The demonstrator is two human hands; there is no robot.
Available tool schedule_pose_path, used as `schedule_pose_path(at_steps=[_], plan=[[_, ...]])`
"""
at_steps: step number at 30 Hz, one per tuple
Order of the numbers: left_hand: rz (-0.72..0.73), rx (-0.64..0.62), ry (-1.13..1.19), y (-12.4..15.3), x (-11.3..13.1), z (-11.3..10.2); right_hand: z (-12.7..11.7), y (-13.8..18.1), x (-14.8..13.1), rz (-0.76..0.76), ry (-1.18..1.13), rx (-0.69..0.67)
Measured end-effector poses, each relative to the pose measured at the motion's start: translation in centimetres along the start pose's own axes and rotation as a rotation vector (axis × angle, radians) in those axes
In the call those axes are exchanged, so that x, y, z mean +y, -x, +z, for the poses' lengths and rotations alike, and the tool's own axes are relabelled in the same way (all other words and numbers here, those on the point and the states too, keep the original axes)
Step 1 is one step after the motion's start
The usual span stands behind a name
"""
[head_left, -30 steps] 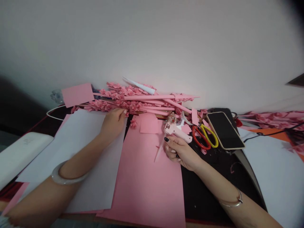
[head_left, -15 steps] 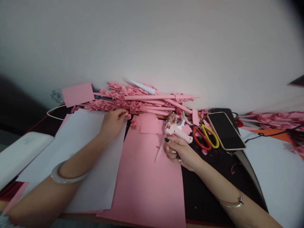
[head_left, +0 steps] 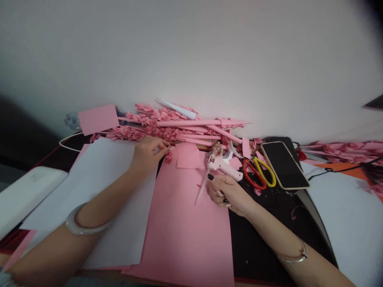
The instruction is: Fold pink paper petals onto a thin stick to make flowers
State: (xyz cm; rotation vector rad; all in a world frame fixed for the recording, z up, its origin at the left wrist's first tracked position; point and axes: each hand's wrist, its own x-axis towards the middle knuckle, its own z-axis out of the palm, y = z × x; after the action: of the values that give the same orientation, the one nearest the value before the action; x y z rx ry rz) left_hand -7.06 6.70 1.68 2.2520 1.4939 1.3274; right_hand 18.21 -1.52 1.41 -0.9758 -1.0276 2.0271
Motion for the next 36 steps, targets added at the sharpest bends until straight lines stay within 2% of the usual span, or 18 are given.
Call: schedule_pose_path(at_steps=[3,6,9,12,16,19,22,26,29,32,36], plan=[[0.223,-0.153,0.028,0.3,0.3,0.3,0.0,0.0,0.0,-0.011,0.016,0.007],[0.359,-0.319,0.026,0.8,0.6,0.9,0.1,0.0,-0.2,0.004,0.021,0.01],[0.392,-0.452,-0.038,1.3,1.0,1.5,0.3,0.0,-0.3,0.02,0.023,0.013],[0.406,-0.476,-0.085,1.6,1.0,1.9,0.3,0.0,-0.4,0.022,0.018,0.014],[0.436,-0.397,-0.094,1.5,0.6,1.9,0.3,-0.1,-0.3,0.022,-0.005,0.011],[0.405,-0.343,-0.078,1.4,0.7,1.7,0.2,-0.1,-0.3,0.026,-0.009,0.026],[0.266,-0.219,-0.03,1.4,1.0,1.4,0.2,0.0,-0.3,0.03,0.007,0.027],[-0.047,0.011,0.072,1.5,1.2,1.1,0.1,0.0,-0.3,0.033,0.011,0.012],[-0.215,0.148,0.206,1.3,0.9,1.1,0.1,0.0,-0.2,0.025,0.001,0.011],[-0.292,0.217,0.353,1.1,0.9,1.2,0.0,0.0,-0.2,0.019,-0.002,0.005],[-0.315,0.266,0.358,0.9,1.0,1.1,0.1,0.0,-0.2,0.021,-0.012,0.007]])
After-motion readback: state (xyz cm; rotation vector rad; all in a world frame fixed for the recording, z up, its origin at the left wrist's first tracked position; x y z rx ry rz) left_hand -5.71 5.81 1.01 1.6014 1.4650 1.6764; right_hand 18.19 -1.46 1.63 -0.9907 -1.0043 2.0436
